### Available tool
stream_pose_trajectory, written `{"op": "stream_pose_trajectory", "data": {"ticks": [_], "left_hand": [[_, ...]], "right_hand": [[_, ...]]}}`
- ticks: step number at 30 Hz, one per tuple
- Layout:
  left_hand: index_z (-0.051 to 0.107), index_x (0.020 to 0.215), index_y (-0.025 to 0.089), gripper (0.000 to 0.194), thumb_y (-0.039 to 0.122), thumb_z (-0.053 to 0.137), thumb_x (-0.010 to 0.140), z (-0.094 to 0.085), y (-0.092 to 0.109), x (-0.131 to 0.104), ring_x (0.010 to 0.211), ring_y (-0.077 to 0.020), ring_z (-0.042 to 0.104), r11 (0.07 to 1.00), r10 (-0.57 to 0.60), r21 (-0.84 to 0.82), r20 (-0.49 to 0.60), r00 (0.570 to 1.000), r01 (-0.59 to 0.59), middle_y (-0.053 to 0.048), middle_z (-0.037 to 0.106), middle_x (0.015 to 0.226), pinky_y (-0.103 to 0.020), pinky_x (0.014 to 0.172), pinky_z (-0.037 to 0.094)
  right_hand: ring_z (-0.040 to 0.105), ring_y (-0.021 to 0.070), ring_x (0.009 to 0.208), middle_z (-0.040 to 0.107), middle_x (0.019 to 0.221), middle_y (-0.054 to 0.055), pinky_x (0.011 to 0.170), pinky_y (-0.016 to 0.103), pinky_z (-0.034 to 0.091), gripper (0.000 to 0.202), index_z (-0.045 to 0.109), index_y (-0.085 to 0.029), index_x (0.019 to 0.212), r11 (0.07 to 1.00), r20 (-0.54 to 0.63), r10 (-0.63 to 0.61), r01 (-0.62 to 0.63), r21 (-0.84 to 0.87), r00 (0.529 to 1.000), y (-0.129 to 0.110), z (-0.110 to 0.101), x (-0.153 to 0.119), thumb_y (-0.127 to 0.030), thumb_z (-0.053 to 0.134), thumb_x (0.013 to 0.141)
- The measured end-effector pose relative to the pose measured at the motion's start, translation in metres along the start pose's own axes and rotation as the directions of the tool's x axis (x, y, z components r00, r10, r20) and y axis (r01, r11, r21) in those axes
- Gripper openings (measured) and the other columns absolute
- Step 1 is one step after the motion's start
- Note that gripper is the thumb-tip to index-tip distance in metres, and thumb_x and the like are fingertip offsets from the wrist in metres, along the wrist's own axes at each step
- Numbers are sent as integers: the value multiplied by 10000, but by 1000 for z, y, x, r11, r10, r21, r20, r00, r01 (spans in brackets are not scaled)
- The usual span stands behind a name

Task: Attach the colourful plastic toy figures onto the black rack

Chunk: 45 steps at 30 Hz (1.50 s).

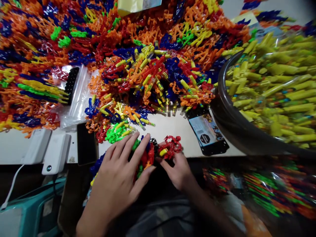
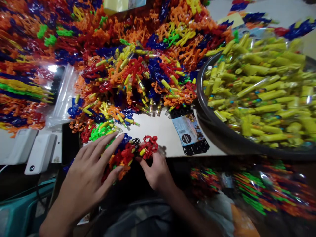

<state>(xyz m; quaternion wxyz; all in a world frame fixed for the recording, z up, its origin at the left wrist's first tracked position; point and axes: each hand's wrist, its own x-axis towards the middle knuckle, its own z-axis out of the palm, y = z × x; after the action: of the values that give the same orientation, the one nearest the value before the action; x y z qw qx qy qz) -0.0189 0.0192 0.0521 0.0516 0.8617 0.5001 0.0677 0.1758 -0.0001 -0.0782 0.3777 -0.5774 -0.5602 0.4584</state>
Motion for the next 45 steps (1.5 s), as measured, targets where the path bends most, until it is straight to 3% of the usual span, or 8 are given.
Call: {"op": "stream_pose_trajectory", "data": {"ticks": [4, 10, 14, 18, 27, 34, 40, 45], "left_hand": [[361, 1649, 169, 562, 360, 424, 1124, 1, 1, 0, 1421, -300, 489, 1000, -5, 11, -5, 1000, 5, -147, 549, 1591, -433, 1148, 337], [392, 1632, 174, 549, 339, 444, 1111, 2, 2, 0, 1431, -306, 493, 1000, -14, 0, -22, 1000, 14, -146, 559, 1584, -448, 1165, 341], [408, 1624, 165, 540, 346, 438, 1116, 2, 3, 0, 1441, -308, 490, 1000, -27, -10, -14, 1000, 27, -150, 563, 1584, -456, 1175, 334], [417, 1624, 181, 534, 365, 424, 1123, 2, 5, 0, 1458, -311, 492, 998, -55, -36, 15, 998, 56, -137, 564, 1595, -470, 1184, 339], [432, 1632, 211, 541, 411, 423, 1130, 4, 6, -1, 1464, -313, 514, 995, -80, -57, -8, 997, 80, -119, 568, 1605, -479, 1185, 364], [429, 1643, 231, 551, 441, 421, 1133, 5, 7, -5, 1473, -292, 512, 996, -81, -48, -39, 996, 79, -92, 571, 1614, -449, 1172, 376], [453, 1628, 226, 541, 432, 440, 1128, 4, 8, -8, 1455, -270, 515, 996, -81, -52, -68, 994, 77, -83, 584, 1598, -417, 1193, 345], [445, 1627, 218, 539, 406, 451, 1122, 5, 8, -8, 1467, -275, 490, 997, -68, -53, -77, 995, 64, -97, 560, 1614, -420, 1194, 333]], "right_hand": [[748, 256, 1004, 771, 1058, 72, 939, 440, 639, 188, 684, -243, 1060, 994, -72, -9, 16, 106, 997, -4, 8, 0, -190, 634, 886], [737, 281, 1146, 762, 1267, 116, 1001, 489, 631, 471, 644, -251, 1337, 981, -42, -176, 172, -85, 984, 1, 7, -9, -70, 550, 912], [681, 295, 1228, 677, 1436, 140, 1047, 531, 597, 750, 433, -267, 1599, 850, 80, -416, 419, -319, 906, 4, 1, -17, 9, 447, 901], [688, 289, 1022, 717, 1265, 145, 903, 475, 633, 850, 239, -235, 1688, 789, 152, -413, 436, -434, 898, -9, -5, -13, 11, 430, 897], [616, 300, 877, 701, 1011, 163, 777, 446, 618, 527, 510, -71, 1453, 611, 308, -474, 560, -559, 825, -21, -9, -2, -3, 426, 937], [722, 253, 1003, 750, 1115, 84, 883, 416, 621, 360, 583, -250, 1444, 833, 318, -309, 417, -365, 896, -34, -29, 77, -275, 493, 1096], [657, 359, 1239, 690, 1323, 183, 894, 460, 607, 554, 548, -147, 1493, 588, 404, -326, 519, -621, 854, -65, 9, 152, -354, 693, 1000], [701, 303, 1109, 714, 1200, 163, 865, 387, 576, 343, 671, -145, 1292, 537, 473, -281, 545, -644, 835, -67, -9, 147, -95, 508, 995]]}}
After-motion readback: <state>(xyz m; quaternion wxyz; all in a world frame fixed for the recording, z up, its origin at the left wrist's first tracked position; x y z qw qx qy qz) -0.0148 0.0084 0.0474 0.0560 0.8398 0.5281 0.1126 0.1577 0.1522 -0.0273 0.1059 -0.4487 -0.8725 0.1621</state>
